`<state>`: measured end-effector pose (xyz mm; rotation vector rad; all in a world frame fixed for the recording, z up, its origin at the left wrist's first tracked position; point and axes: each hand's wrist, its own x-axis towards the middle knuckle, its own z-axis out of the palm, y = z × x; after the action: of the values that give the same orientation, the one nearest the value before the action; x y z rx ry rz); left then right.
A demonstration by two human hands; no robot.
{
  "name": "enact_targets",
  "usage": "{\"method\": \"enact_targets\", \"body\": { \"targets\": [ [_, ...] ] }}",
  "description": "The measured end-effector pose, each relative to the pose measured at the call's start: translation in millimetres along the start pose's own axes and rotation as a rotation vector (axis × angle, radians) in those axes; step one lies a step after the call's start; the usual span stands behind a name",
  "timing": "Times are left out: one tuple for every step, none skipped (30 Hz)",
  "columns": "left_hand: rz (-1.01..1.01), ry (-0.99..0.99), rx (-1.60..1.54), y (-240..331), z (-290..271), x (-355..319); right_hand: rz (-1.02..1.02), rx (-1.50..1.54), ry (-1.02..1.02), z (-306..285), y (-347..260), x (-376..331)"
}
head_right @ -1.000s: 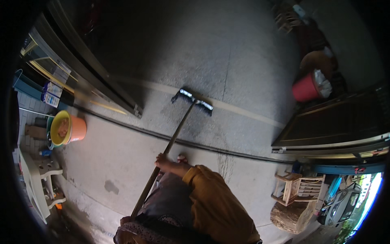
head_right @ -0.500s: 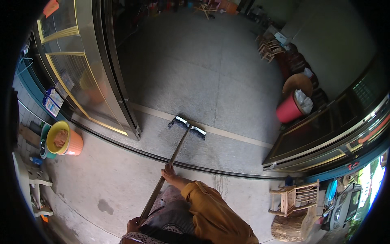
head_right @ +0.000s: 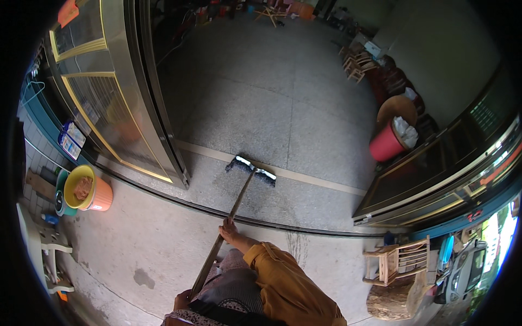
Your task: The person uses a hose to wet a concrete floor and a utility sink area, then uses a squeegee to push water across the floor. The person moves from an outdoor covered area into an indoor tiled room, continuing to squeegee the floor to clear water.
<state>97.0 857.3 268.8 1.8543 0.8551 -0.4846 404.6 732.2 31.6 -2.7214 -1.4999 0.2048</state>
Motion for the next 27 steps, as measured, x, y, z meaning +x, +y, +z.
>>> {"method": "enact_targets", "body": {
  "targets": [
    [0.001,0.009,-0.003,5,-1,-2,-0.004,-0.008,-0.017,2,1,1],
    [0.002,0.019,-0.006,10,-3,-5,-0.008,-0.018,0.014,3,2,1],
    [-0.01,0.025,-0.022,17,-6,-8,-0.013,-0.028,0.044,5,1,1],
    [-0.02,0.029,-0.036,27,-11,-14,-0.016,-0.037,0.074,8,0,0],
    [-0.032,0.034,-0.052,33,-15,-18,-0.004,-0.036,0.038,10,-2,2],
    [-0.02,0.06,-0.017,34,-18,-21,0.005,-0.035,0.001,12,-4,5],
    [-0.013,0.086,0.018,32,-21,-25,0.012,-0.032,-0.037,12,-11,7],
    [-0.008,0.115,0.051,30,-23,-28,-0.007,-0.06,-0.063,12,-17,10],
    [-0.009,0.142,0.074,25,-25,-35,-0.017,-0.073,-0.103,15,-30,3],
    [-0.011,0.17,0.094,21,-28,-40,-0.032,-0.087,-0.145,15,-41,-1],
    [-0.015,0.199,0.112,17,-32,-45,0.036,-0.014,-0.033,21,-42,6],
    [0.116,0.19,0.174,-5,-37,-41,0.074,0.036,-0.013,19,-52,5],
    [0.114,0.187,0.204,-13,-44,-54,-0.021,0.004,-0.064,-3,-71,5],
    [0.127,0.175,0.238,-19,-51,-66,-0.102,-0.029,-0.108,-28,-86,1],
    [0.108,0.192,0.24,-18,-57,-76,-0.107,-0.049,-0.105,-22,-99,-1],
    [0.09,0.211,0.245,-17,-63,-85,-0.074,-0.05,-0.258,-30,-115,0],
    [0.088,0.249,0.242,-25,-66,-95,-0.075,-0.001,-0.326,-26,-131,1],
    [0.076,0.283,0.241,-35,-69,-107,-0.114,0.02,-0.371,-26,-151,-6],
    [0.09,0.295,0.28,-42,-75,-117,-0.142,0.039,-0.41,-40,-169,-12],
    [0.08,0.302,0.317,-56,-77,-132,-0.177,0.069,-0.467,-44,-186,-15],
    [0.064,0.304,0.357,-72,-77,-147,-0.21,0.1,-0.524,-47,-202,-19],
    [0.043,0.302,0.398,-89,-76,-166,-0.271,0.134,-0.565,-53,-217,-24],
    [-0.002,0.311,0.395,-113,-75,-187,-0.285,0.181,-0.494,-40,-232,-34],
    [-0.045,0.324,0.39,-139,-72,-207,-0.315,0.206,-0.458,-32,-244,-41],
    [-0.074,0.341,0.374,-154,-70,-224,-0.342,0.3,-0.482,-32,-254,-45],
    [-0.116,0.361,0.336,-164,-67,-239,-0.341,0.459,-0.533,-33,-263,-48],
    [-0.151,0.379,0.302,-175,-64,-253,-0.329,0.636,-0.586,-34,-268,-48]
  ]
}}
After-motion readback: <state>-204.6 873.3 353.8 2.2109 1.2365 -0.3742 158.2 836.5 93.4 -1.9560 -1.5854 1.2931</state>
